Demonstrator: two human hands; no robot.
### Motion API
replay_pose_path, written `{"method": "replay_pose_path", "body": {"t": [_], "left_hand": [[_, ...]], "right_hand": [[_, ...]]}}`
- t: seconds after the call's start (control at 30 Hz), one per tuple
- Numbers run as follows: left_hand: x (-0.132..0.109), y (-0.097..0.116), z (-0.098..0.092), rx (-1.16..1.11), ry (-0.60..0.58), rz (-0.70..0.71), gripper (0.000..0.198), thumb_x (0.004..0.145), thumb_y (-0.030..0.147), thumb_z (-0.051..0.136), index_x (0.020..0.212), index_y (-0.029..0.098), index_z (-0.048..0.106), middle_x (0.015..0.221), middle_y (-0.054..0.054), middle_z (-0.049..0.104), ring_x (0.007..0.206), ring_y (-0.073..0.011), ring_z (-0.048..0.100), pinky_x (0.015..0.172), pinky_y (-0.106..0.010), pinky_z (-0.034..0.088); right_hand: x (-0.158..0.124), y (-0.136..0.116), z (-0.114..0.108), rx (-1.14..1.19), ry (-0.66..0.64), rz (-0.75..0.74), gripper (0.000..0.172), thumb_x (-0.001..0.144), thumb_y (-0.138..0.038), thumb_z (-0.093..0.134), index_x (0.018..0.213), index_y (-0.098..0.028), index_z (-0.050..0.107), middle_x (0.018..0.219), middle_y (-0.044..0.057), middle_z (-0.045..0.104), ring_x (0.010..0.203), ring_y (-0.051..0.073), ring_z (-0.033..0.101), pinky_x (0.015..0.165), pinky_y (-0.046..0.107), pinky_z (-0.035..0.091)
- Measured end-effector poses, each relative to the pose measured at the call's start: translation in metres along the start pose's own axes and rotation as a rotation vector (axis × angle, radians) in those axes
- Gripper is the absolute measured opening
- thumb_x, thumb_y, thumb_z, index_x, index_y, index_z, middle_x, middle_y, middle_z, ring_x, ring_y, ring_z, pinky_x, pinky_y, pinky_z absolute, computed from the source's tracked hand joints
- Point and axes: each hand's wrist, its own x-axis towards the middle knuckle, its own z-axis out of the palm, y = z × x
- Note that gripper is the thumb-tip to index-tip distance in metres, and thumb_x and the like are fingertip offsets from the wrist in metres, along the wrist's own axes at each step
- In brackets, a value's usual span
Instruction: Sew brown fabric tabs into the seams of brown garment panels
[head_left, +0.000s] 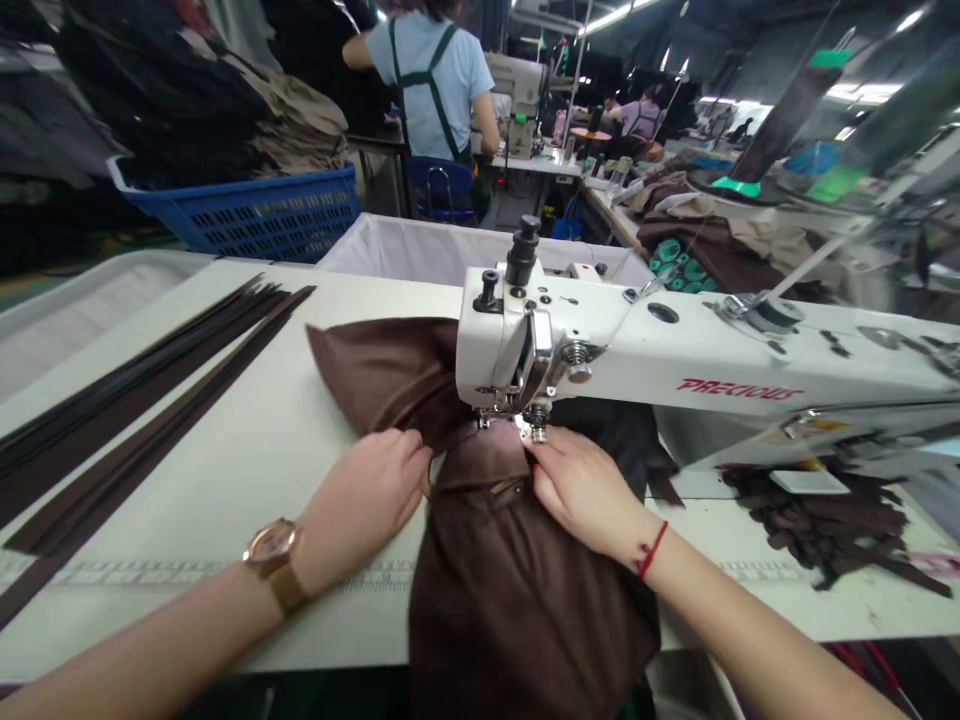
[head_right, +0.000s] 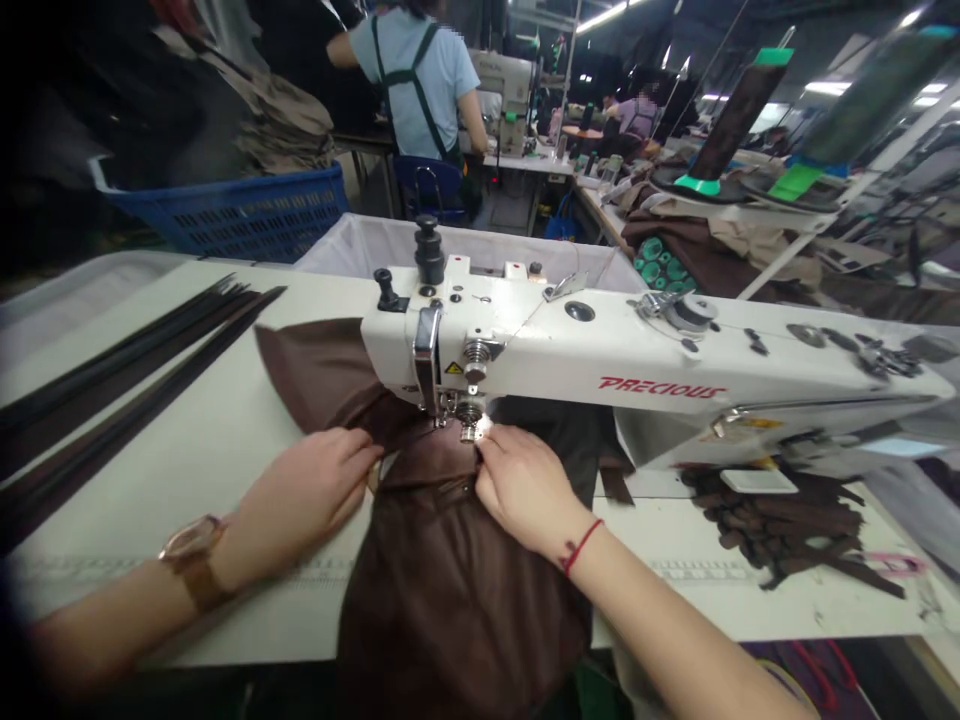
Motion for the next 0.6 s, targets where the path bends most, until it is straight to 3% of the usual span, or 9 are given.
{"method": "replay_pose_path", "body": {"t": [0.07, 0.13, 0.23, 0.3, 0.37, 0.47, 0.53, 0.6], "left_hand": [[-0.021, 0.022, 0.000, -0.015, -0.016, 0.026, 0.037, 0.085, 0.013, 0.047, 0.120, 0.008, 0.056, 0.110, -0.015, 0.060, 0.099, -0.0274, 0.054, 0.086, -0.043, 0.046], [-0.038, 0.042, -0.001, -0.062, -0.030, 0.081, 0.057, 0.080, 0.015, 0.053, 0.137, 0.013, 0.044, 0.137, -0.016, 0.048, 0.120, -0.0309, 0.046, 0.100, -0.046, 0.040], [-0.050, 0.060, -0.004, -0.152, -0.044, 0.201, 0.073, 0.077, 0.033, 0.064, 0.143, 0.024, 0.034, 0.154, -0.012, 0.025, 0.138, -0.0332, 0.026, 0.111, -0.051, 0.026], [-0.050, 0.069, 0.001, -0.179, -0.019, 0.214, 0.084, 0.072, 0.046, 0.071, 0.144, 0.024, 0.032, 0.156, -0.015, 0.020, 0.141, -0.0357, 0.020, 0.112, -0.055, 0.021], [-0.047, 0.081, 0.010, -0.181, 0.037, 0.228, 0.085, 0.073, 0.051, 0.069, 0.144, 0.021, 0.033, 0.154, -0.016, 0.024, 0.141, -0.0365, 0.020, 0.113, -0.055, 0.017], [-0.040, 0.110, 0.027, -0.158, 0.151, 0.360, 0.061, 0.091, 0.044, 0.051, 0.142, 0.015, 0.037, 0.148, -0.008, 0.038, 0.137, -0.0300, 0.027, 0.115, -0.050, 0.015], [-0.033, 0.132, 0.033, -0.168, 0.188, 0.340, 0.056, 0.094, 0.041, 0.047, 0.141, 0.013, 0.038, 0.140, -0.008, 0.047, 0.128, -0.0272, 0.038, 0.113, -0.046, 0.023], [-0.026, 0.152, 0.034, -0.202, 0.172, 0.219, 0.060, 0.089, 0.042, 0.055, 0.140, 0.013, 0.039, 0.127, -0.010, 0.055, 0.115, -0.0272, 0.048, 0.103, -0.045, 0.035]], "right_hand": [[0.005, 0.016, -0.013, 0.085, -0.053, -0.084, 0.028, 0.092, -0.018, 0.040, 0.108, -0.015, 0.063, 0.110, 0.012, 0.064, 0.103, 0.024, 0.058, 0.097, 0.042, 0.043], [0.011, 0.031, -0.020, 0.203, -0.095, -0.181, 0.025, 0.094, -0.024, 0.043, 0.106, -0.017, 0.064, 0.112, 0.011, 0.065, 0.108, 0.023, 0.057, 0.099, 0.042, 0.040], [0.018, 0.042, -0.016, 0.344, -0.083, -0.192, 0.024, 0.092, -0.037, 0.053, 0.103, -0.018, 0.065, 0.112, 0.010, 0.066, 0.109, 0.024, 0.057, 0.100, 0.041, 0.040], [0.019, 0.043, -0.008, 0.361, -0.027, -0.127, 0.031, 0.091, -0.043, 0.056, 0.108, -0.018, 0.063, 0.115, 0.011, 0.065, 0.108, 0.025, 0.057, 0.100, 0.043, 0.038], [0.019, 0.042, 0.001, 0.346, 0.017, -0.081, 0.039, 0.090, -0.047, 0.057, 0.116, -0.018, 0.059, 0.118, 0.012, 0.063, 0.109, 0.026, 0.056, 0.101, 0.047, 0.036], [0.021, 0.040, 0.008, 0.330, 0.021, -0.085, 0.050, 0.087, -0.053, 0.059, 0.123, -0.019, 0.057, 0.123, 0.013, 0.060, 0.114, 0.028, 0.053, 0.102, 0.048, 0.034], [0.024, 0.040, 0.008, 0.320, 0.011, -0.097, 0.049, 0.086, -0.054, 0.059, 0.121, -0.019, 0.059, 0.124, 0.013, 0.060, 0.115, 0.028, 0.052, 0.101, 0.046, 0.036], [0.027, 0.039, 0.006, 0.305, -0.005, -0.108, 0.044, 0.087, -0.053, 0.058, 0.116, -0.020, 0.062, 0.121, 0.011, 0.062, 0.114, 0.027, 0.053, 0.101, 0.044, 0.036]]}}
